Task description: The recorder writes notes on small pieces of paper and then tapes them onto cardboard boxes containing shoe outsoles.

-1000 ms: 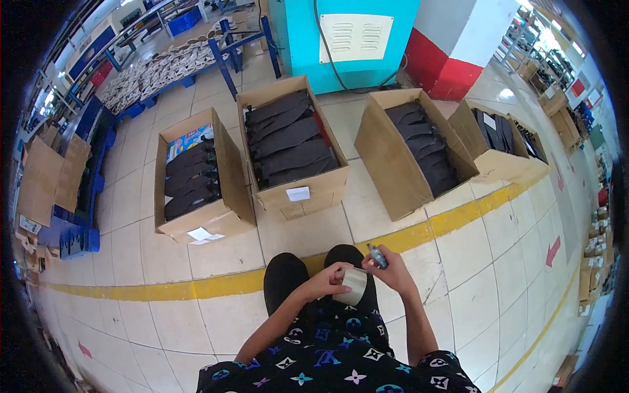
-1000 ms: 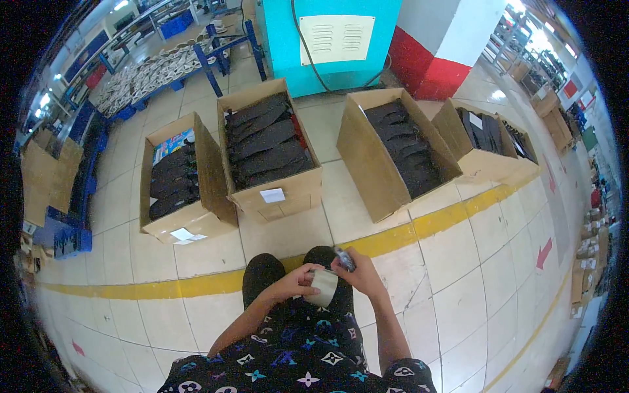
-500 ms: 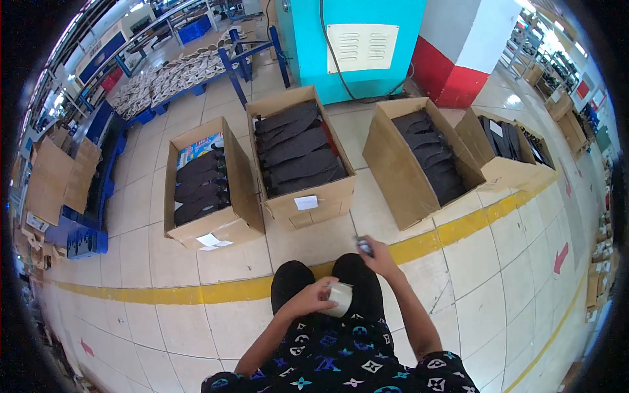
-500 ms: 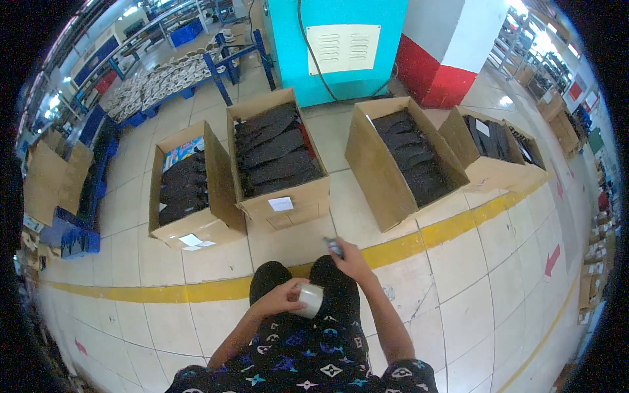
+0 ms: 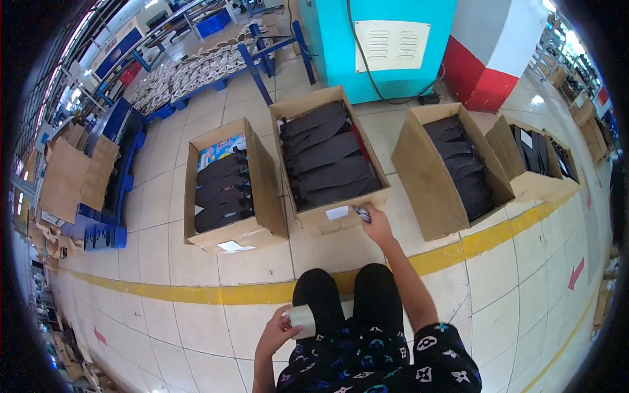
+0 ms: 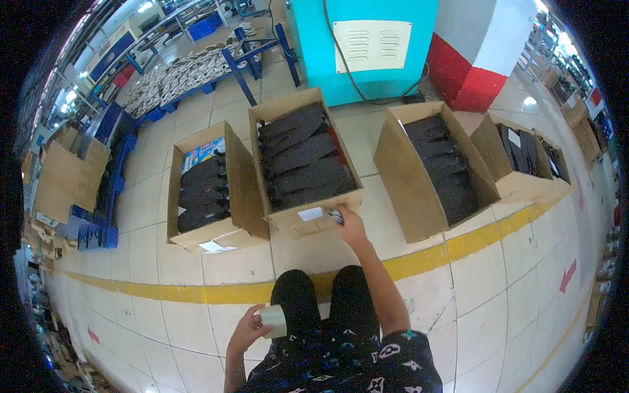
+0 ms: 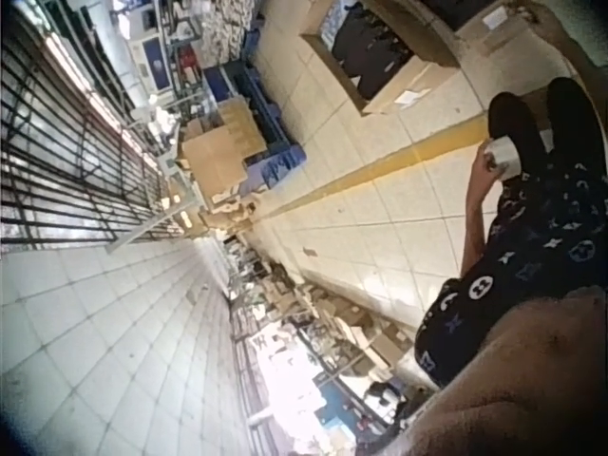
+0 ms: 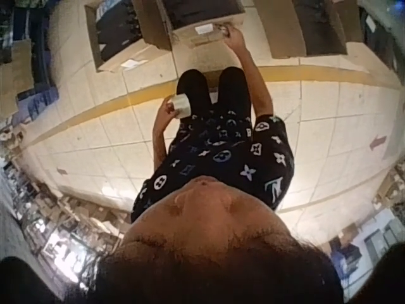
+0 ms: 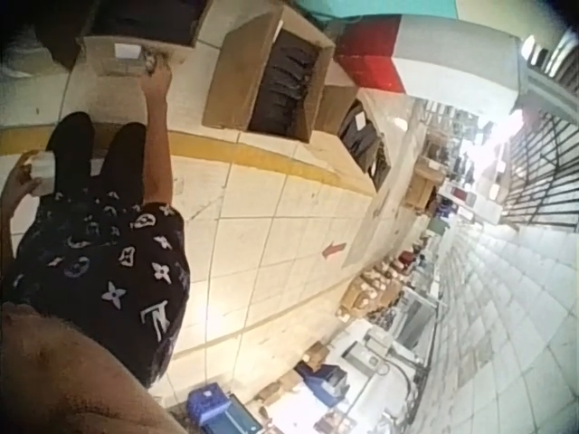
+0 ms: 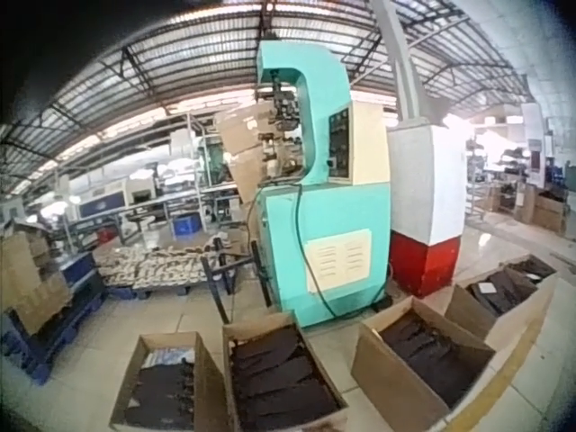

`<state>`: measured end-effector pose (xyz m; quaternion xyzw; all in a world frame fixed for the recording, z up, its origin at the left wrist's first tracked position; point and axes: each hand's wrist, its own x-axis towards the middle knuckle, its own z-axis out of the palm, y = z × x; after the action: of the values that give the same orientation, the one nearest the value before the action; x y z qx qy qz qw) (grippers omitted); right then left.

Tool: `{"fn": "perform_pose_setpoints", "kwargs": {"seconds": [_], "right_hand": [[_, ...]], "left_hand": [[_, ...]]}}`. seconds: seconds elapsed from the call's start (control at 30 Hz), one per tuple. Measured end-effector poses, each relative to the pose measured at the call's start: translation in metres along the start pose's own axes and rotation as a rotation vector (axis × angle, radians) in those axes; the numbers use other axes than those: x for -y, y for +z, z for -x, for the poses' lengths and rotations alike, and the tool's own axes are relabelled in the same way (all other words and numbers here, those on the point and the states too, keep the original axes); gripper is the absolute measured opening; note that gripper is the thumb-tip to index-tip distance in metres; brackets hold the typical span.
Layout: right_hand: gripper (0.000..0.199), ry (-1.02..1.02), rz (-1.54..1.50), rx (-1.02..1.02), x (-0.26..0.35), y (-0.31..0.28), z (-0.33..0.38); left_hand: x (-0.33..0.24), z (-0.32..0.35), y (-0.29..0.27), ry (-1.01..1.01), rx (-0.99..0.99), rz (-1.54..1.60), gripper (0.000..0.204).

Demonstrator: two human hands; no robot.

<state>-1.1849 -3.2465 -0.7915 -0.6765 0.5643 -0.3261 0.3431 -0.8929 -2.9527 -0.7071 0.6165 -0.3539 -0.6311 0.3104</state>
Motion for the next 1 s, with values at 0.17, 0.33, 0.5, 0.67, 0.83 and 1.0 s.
{"fn": "perform_pose_setpoints", "kwargs": {"seconds": [0.17, 0.33, 0.5, 0.67, 0.83, 1.0], "right_hand": [[0.039, -0.408, 0.239, 0.701, 0.037, 0.051, 0.007], [0.044, -0.422, -0.010, 0.813, -0.005, 0.116, -0.027], [0.050, -0.346, -0.064, 0.731, -0.015, 0.017, -0.043], [0.053, -0.094, 0.027, 0.655, -0.024, -0.058, -0.022], [0.059, -0.357, -0.037, 1.093, 0.050, 0.076, -0.023], [0.054, -0.408, -0.138, 0.519, -0.020, -0.007, -0.031]], "left_hand": [[0.004, -0.011, -0.009, -0.018, 0.039, -0.057, 0.068], [0.000, -0.033, -0.003, 0.027, 0.137, -0.217, 0.069], [-0.007, -0.010, -0.010, -0.002, 0.093, -0.294, 0.069], [0.004, -0.025, -0.018, 0.031, 0.167, -0.189, 0.072], [-0.016, -0.039, -0.015, 0.036, 0.218, -0.379, 0.072], [-0.029, -0.054, -0.003, 0.019, 0.289, -0.474, 0.073]]}}
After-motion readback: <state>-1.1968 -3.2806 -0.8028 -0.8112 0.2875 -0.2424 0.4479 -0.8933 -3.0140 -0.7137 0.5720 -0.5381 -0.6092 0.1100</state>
